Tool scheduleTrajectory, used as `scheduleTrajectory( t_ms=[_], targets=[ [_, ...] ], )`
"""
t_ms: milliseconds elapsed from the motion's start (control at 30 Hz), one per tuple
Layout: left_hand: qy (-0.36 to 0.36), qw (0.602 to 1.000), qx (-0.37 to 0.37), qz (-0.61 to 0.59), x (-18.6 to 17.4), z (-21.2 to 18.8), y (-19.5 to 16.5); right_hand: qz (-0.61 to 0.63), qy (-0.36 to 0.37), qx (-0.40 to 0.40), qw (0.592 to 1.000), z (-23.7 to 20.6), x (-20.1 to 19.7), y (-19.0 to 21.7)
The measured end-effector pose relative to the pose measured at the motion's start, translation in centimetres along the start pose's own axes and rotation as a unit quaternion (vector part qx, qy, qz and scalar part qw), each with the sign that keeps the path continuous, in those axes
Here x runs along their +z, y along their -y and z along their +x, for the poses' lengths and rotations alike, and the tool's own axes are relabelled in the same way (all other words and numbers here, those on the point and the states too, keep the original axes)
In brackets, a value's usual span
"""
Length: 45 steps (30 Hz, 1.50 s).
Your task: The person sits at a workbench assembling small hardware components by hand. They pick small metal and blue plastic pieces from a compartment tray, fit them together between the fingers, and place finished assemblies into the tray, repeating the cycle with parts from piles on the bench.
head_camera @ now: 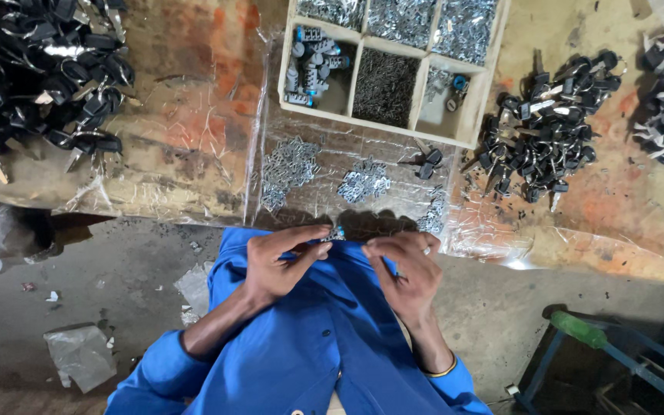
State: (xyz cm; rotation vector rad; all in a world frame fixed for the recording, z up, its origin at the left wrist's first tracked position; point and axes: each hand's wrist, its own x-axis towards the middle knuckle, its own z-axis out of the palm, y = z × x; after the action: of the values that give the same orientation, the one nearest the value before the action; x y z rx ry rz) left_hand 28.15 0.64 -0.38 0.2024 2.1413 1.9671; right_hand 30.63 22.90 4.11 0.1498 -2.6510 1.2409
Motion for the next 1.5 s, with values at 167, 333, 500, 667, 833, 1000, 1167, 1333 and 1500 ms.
scheduleTrajectory(
  t_ms=[167,333,500,667,833,1000,1167,1333,1500],
  targets=[
    [-0.003,0.999,-0.014,-0.038,0.8,-0.8,1.1,0.045,-0.007,0.027,0.999,-0.2,1.5,0.9],
    [0.003,0.999,-0.001,-0.037,0.0,-1.6,1.7,0.177,-0.013,0.127,0.976,-1.4,3.7,1.2],
    [0.005,1.000,0.021,-0.012,-0.8,-2.0,1.5,0.203,-0.022,0.173,0.963,-1.9,4.9,1.9],
    [0.009,0.997,0.068,0.038,-1.6,-2.2,1.5,-0.019,0.040,0.094,0.995,-1.5,4.3,2.9],
    [0.006,1.000,0.000,-0.023,-1.5,-2.2,1.5,-0.152,0.023,-0.017,0.988,-0.3,2.5,2.6],
    [-0.002,0.993,-0.072,-0.089,-1.0,-2.2,1.6,-0.225,-0.001,-0.080,0.971,-1.3,1.9,1.7],
    [-0.006,0.993,-0.072,-0.093,-0.6,-2.1,1.4,-0.157,0.034,-0.097,0.982,-2.3,1.6,0.2],
    [-0.010,0.995,-0.070,-0.069,-0.5,-2.1,0.6,0.024,0.005,0.002,1.000,-1.7,2.0,1.7],
    [-0.016,0.996,-0.068,-0.062,-1.1,-2.4,0.1,0.041,0.013,0.046,0.998,-0.5,3.2,4.1]
  ],
)
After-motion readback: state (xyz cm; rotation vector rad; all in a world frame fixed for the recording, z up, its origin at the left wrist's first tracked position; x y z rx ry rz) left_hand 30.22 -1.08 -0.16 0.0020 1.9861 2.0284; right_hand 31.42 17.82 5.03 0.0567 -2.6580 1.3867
